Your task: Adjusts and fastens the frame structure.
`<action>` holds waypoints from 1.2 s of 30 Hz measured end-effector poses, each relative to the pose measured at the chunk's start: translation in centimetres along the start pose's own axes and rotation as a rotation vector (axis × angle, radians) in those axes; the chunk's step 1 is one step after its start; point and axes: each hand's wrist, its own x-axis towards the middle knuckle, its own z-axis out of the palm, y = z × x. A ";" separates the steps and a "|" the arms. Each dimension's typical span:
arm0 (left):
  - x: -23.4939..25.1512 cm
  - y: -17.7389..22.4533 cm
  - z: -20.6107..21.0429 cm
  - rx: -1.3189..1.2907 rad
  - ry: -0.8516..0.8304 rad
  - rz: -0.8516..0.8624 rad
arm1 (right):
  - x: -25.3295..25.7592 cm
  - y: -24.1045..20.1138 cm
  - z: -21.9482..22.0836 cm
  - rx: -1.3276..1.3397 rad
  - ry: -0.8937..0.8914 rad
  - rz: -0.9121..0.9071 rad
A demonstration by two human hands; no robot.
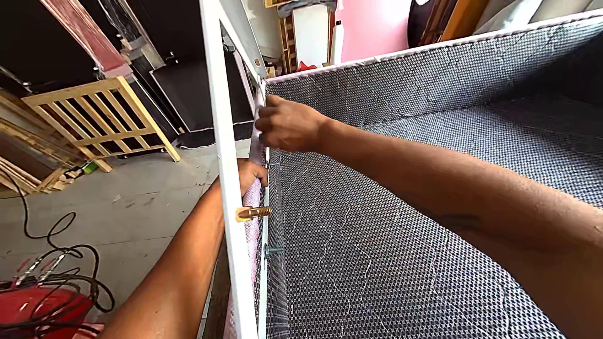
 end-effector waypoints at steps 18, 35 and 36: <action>0.8 -0.3 -0.4 -0.040 -0.060 0.001 | -4.3 -17.4 0.7 0.941 -0.209 1.156; 0.2 -1.1 -1.4 0.178 -0.124 0.196 | 1.4 -1.7 -8.3 0.884 -0.257 1.450; -0.5 -0.3 -0.8 0.179 -0.225 0.249 | 0.3 -3.0 -8.1 0.761 -0.013 1.503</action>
